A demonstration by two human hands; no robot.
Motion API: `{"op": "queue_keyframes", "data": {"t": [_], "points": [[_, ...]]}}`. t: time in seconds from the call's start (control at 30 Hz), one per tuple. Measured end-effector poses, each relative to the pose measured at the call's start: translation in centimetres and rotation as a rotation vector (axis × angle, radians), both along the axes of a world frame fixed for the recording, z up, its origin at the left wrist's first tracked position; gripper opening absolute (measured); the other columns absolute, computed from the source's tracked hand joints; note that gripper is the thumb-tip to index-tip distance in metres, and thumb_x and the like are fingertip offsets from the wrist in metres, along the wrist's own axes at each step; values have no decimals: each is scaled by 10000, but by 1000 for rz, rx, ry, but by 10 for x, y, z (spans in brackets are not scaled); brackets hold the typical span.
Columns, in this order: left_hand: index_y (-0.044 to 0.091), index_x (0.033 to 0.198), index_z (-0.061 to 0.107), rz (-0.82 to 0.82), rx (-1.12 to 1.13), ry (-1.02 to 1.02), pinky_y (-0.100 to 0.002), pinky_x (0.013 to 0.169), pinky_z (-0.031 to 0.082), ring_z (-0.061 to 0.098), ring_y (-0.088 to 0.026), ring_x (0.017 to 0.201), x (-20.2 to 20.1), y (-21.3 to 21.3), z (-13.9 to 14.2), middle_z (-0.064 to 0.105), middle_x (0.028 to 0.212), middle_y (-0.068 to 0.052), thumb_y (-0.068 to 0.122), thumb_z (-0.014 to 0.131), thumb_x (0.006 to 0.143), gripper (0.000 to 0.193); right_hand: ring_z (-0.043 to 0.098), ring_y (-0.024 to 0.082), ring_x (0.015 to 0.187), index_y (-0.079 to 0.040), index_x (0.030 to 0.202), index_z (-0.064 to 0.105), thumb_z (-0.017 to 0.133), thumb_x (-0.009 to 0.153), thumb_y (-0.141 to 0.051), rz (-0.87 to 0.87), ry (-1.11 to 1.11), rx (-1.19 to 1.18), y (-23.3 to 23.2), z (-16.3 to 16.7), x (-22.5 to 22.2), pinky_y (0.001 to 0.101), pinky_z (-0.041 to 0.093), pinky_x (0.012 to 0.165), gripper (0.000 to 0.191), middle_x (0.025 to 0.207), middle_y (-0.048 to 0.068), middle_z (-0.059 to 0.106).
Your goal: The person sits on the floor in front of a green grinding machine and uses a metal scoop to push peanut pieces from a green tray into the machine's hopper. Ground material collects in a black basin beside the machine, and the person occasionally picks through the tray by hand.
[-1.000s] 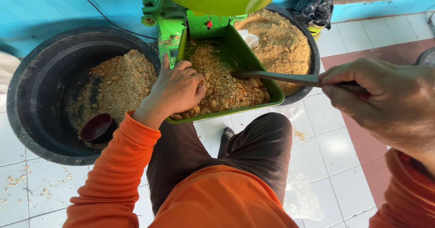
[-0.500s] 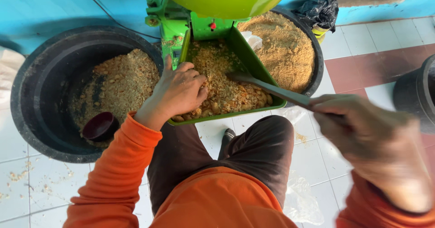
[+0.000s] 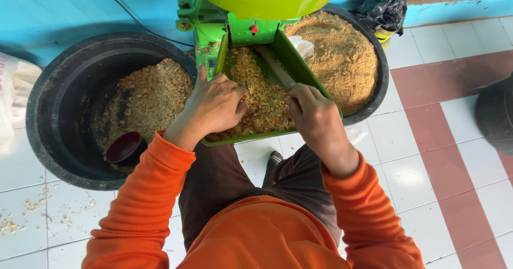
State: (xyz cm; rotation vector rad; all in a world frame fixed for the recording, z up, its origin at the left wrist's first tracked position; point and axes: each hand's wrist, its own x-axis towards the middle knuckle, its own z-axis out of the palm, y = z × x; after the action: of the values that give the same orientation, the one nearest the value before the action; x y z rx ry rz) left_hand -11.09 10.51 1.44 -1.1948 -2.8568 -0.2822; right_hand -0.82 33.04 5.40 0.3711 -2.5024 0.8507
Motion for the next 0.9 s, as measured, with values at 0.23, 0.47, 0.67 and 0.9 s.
{"op": "queue_keyframes", "data": {"t": [0.23, 0.47, 0.67, 0.9], "points": [[120, 1044, 771, -7, 17, 7, -756, 1096, 254, 649, -265, 1056, -1, -2, -3, 751, 980, -39, 363, 664, 896, 304, 767, 232, 946, 16, 1123, 672, 718, 1015, 17, -89, 56, 16, 17, 63, 43, 334, 628, 780, 117, 1138, 150, 748], [121, 994, 767, -9, -3, -12, -750, 1089, 266, 668, -255, 1014, -2, -5, -2, 753, 960, -24, 356, 647, 912, 276, 757, 240, 917, 38, 1070, 656, 704, 929, 53, 48, 11, 79, -6, 75, 57, 313, 634, 758, 149, 1086, 159, 745], [117, 983, 769, -20, 48, 27, -741, 1097, 273, 668, -254, 1017, 2, -8, -3, 749, 926, -31, 340, 648, 905, 266, 733, 229, 862, 10, 1111, 638, 703, 1033, 22, -19, 118, 209, -24, 16, -2, 326, 638, 765, 102, 1056, 138, 725], [111, 908, 773, -28, 20, 33, -812, 1085, 148, 625, -287, 1121, 2, -8, 10, 745, 874, -22, 294, 646, 888, 224, 729, 167, 778, -35, 1116, 726, 767, 1003, 2, -289, -117, 170, 57, 88, 72, 293, 551, 655, 126, 978, 89, 750]]}}
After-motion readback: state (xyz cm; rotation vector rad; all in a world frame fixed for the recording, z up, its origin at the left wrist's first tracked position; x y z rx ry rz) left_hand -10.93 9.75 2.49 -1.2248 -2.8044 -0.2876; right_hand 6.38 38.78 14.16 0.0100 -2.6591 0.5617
